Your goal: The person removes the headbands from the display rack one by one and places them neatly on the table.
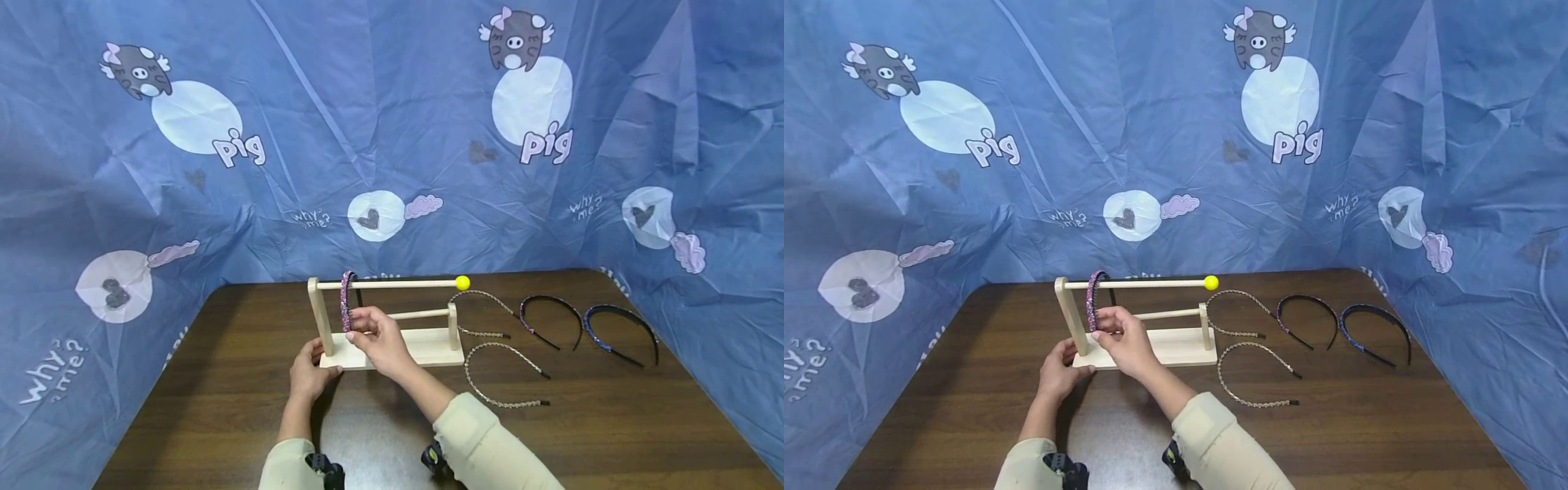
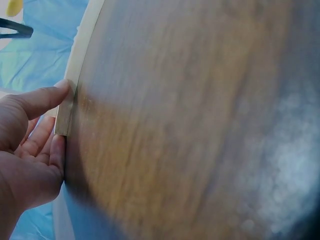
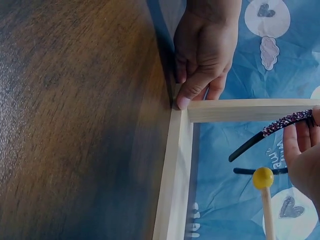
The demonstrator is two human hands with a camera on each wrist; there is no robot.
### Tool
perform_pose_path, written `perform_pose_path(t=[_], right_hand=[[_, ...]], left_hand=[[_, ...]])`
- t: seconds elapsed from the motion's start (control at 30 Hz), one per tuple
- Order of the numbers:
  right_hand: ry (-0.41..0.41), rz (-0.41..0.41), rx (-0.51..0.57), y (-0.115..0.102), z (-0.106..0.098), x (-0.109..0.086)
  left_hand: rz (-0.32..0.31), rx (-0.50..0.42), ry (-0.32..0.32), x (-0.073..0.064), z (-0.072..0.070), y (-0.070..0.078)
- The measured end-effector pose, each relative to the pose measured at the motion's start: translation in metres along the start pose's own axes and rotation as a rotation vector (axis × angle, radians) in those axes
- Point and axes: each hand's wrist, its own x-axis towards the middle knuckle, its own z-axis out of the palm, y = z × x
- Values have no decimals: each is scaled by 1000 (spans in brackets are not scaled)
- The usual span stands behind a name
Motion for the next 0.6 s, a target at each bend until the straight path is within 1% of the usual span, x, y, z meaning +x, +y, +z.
perform_pose_path(t=[0.17,0.37,0.47,0.5,0.6], right_hand=[[7,-28,18,-3,0,-1],[14,-76,27,-21,-2,0],[15,-85,36,-26,-4,1],[17,-87,40,-27,-5,2],[25,-83,67,-20,-8,5]], left_hand=[[-6,-2,-6,-1,0,-1],[-9,-5,0,-1,0,1],[-13,-14,3,-1,0,1],[-18,-16,5,-1,1,1],[-17,-11,11,1,1,1]])
